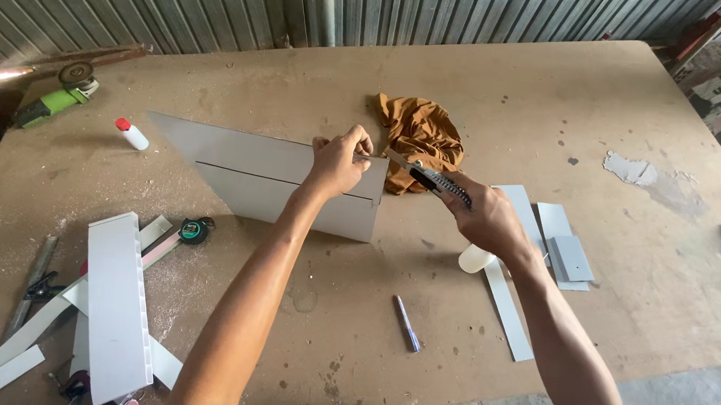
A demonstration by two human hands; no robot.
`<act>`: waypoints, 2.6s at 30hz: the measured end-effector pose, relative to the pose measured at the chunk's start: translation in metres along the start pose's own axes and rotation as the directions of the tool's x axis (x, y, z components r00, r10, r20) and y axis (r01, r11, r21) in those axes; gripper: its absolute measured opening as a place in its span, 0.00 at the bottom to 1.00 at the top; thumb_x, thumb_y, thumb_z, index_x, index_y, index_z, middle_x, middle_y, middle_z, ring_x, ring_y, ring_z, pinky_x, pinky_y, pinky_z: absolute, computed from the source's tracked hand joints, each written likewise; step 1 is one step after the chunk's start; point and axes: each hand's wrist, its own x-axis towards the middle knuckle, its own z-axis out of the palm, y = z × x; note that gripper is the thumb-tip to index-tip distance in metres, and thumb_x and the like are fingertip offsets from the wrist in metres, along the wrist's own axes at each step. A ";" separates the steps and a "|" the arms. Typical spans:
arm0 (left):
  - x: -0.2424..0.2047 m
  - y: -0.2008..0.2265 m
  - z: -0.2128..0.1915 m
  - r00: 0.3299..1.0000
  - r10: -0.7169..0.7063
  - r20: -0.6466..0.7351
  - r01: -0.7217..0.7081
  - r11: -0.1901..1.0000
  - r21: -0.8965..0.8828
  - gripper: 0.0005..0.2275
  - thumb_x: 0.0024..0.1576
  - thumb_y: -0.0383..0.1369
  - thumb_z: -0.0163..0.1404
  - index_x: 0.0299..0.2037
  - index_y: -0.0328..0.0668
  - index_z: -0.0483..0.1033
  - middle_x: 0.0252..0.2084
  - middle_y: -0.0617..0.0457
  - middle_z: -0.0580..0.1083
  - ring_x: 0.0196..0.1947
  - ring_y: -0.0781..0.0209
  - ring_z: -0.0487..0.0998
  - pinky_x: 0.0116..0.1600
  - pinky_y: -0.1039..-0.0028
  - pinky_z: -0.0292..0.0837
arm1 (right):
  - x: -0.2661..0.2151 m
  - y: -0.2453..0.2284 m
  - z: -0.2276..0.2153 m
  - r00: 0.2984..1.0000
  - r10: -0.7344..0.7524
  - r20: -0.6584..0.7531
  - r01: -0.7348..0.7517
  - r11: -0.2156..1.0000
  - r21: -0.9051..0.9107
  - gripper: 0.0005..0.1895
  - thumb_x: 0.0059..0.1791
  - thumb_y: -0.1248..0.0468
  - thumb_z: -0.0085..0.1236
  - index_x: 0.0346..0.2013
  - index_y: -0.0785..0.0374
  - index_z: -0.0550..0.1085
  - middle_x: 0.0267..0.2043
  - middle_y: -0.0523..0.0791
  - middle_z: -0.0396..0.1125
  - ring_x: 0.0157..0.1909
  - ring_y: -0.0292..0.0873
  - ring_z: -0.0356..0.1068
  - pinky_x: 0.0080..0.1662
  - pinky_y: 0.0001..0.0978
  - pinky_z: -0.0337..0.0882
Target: The person measures a PVC sheet using a measuring tape and marks it with a pen, then cuts a strip from the sheet using a utility knife.
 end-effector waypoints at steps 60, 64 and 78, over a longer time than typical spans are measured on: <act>-0.211 0.011 0.015 0.813 0.529 -0.243 -0.390 0.805 0.447 0.06 0.59 0.28 0.57 0.34 0.56 0.78 0.34 0.67 0.79 0.35 0.67 0.74 0.57 0.65 0.47 | -0.051 0.115 0.130 0.860 -0.296 0.416 0.260 0.955 0.141 0.24 0.56 0.56 0.46 0.69 0.46 0.67 0.48 0.46 0.71 0.38 0.53 0.73 0.36 0.44 0.71; -0.240 0.025 0.013 0.802 0.534 -0.268 -0.386 0.806 0.448 0.06 0.59 0.27 0.56 0.36 0.55 0.80 0.36 0.68 0.81 0.35 0.69 0.76 0.58 0.64 0.48 | -0.071 0.116 0.140 0.858 -0.350 0.376 0.355 0.933 0.057 0.23 0.56 0.54 0.50 0.67 0.45 0.69 0.34 0.42 0.67 0.27 0.48 0.66 0.28 0.41 0.66; -0.233 0.032 0.009 0.792 0.553 -0.260 -0.393 0.786 0.477 0.12 0.58 0.20 0.51 0.35 0.56 0.77 0.35 0.70 0.79 0.35 0.70 0.76 0.59 0.65 0.47 | -0.071 0.137 0.187 0.896 -0.402 0.189 0.429 0.893 -0.133 0.20 0.57 0.53 0.46 0.63 0.44 0.72 0.30 0.43 0.65 0.24 0.44 0.64 0.23 0.39 0.64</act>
